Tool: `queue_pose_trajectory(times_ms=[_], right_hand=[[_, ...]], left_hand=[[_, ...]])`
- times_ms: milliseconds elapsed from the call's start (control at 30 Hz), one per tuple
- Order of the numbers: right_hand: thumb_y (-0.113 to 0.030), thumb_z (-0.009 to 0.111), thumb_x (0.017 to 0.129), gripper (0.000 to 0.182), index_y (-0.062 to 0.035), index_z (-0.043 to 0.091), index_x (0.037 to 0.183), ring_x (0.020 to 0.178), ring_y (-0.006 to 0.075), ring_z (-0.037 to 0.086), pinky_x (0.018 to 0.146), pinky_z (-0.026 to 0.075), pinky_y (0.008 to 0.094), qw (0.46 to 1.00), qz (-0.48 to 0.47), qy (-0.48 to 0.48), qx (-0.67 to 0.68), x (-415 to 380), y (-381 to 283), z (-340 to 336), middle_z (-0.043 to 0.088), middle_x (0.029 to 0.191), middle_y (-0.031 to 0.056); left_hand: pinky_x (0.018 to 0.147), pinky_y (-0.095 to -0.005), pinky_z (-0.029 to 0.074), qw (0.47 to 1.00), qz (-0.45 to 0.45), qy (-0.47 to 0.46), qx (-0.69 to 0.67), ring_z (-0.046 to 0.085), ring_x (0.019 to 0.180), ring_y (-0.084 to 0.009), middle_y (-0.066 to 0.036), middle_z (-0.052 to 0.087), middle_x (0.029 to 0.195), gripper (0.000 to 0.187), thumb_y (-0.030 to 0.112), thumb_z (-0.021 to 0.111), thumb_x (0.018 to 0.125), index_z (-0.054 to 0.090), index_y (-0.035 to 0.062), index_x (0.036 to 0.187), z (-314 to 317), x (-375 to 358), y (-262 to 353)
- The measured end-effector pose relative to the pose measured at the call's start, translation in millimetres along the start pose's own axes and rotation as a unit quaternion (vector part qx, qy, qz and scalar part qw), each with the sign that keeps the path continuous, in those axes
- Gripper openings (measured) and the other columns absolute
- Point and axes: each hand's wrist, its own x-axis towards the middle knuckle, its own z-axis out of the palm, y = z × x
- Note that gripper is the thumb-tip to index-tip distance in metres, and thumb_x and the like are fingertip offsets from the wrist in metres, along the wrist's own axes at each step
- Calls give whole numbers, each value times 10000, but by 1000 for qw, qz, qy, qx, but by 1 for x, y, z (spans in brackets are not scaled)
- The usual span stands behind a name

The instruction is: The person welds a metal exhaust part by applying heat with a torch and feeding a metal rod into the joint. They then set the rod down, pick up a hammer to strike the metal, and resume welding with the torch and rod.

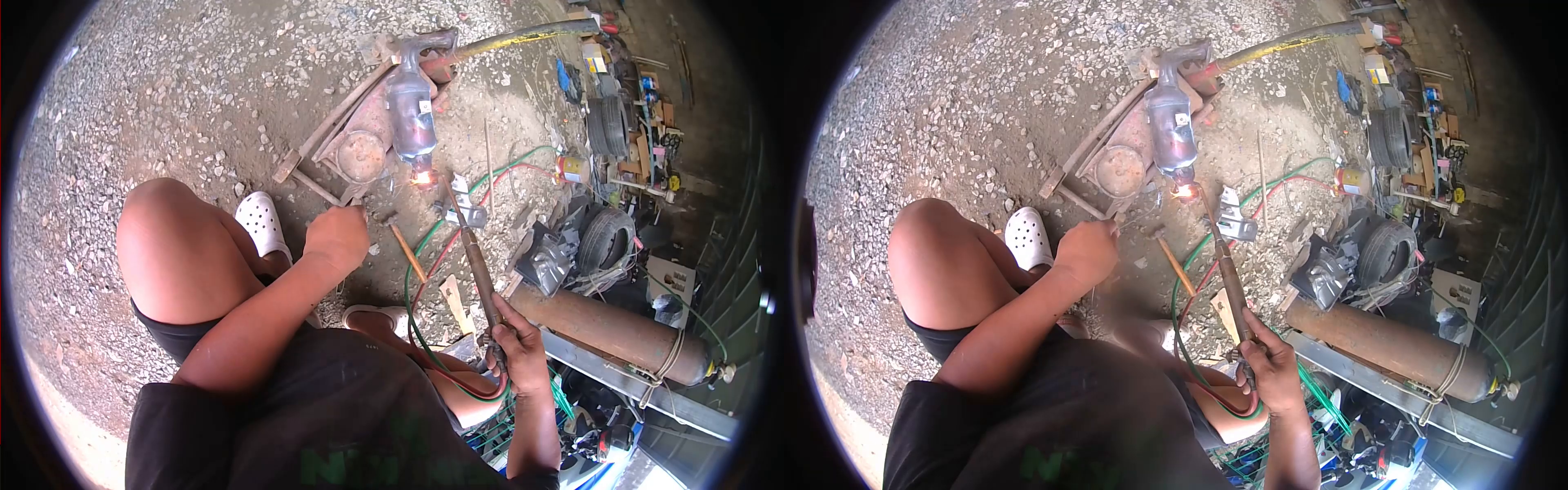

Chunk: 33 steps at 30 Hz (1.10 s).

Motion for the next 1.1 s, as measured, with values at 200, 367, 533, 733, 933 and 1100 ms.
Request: queue_pose_trajectory(times_ms=[200, 367, 533, 733, 933, 1100], right_hand=[[-69, 650, 1106, 530, -104, 578, 1630, 560, 81, 644, 455, 503, 236, 1000, -1, -2, 1, 0, 1, -2, 660, 799, -11], [-70, 651, 1107, 535, -103, 570, 1636, 556, 85, 642, 452, 501, 239, 1000, -4, -1, 2, 1, 3, -2, 660, 799, -8], [-71, 651, 1110, 538, -103, 564, 1640, 562, 88, 648, 451, 503, 240, 1000, -3, -6, 5, 1, 2, -3, 668, 845, 1], [-72, 652, 1111, 542, -113, 563, 1644, 572, 89, 656, 455, 511, 237, 1000, -3, -6, 0, 1, 2, -4, 675, 902, 8], [-66, 646, 1113, 538, -116, 566, 1642, 570, 90, 651, 453, 508, 235, 1000, 3, -8, 0, 1, 3, -5, 669, 907, 7], [-59, 641, 1113, 541, -119, 564, 1644, 567, 87, 648, 455, 509, 235, 1000, 0, -8, 0, 1, 3, -4, 664, 879, 2]], left_hand=[[977, -593, 591, 1000, -7, -5, -3, 748, 1050, -519, -308, 774, 1055, 281, 244, 579, 1086, 761, 35, 1135, 0, 1, 2], [979, -592, 590, 1000, -11, -6, -6, 745, 1053, -520, -303, 775, 1058, 274, 238, 578, 1086, 754, 35, 1140, -3, -1, 6], [977, -594, 591, 1000, -4, -5, -3, 747, 1056, -514, -299, 775, 1068, 275, 243, 576, 1089, 752, 38, 1141, -1, 1, 5], [978, -596, 591, 1000, -4, -7, 0, 747, 1063, -509, -293, 776, 1073, 280, 248, 568, 1094, 749, 40, 1145, 1, 2, 6], [976, -592, 592, 1000, 3, -10, 2, 749, 1072, -502, -289, 777, 1078, 281, 247, 566, 1096, 748, 40, 1151, 1, 3, 9], [973, -589, 594, 1000, 0, -8, 3, 753, 1068, -498, -286, 780, 1077, 274, 242, 572, 1090, 750, 41, 1145, 3, 4, 8]])
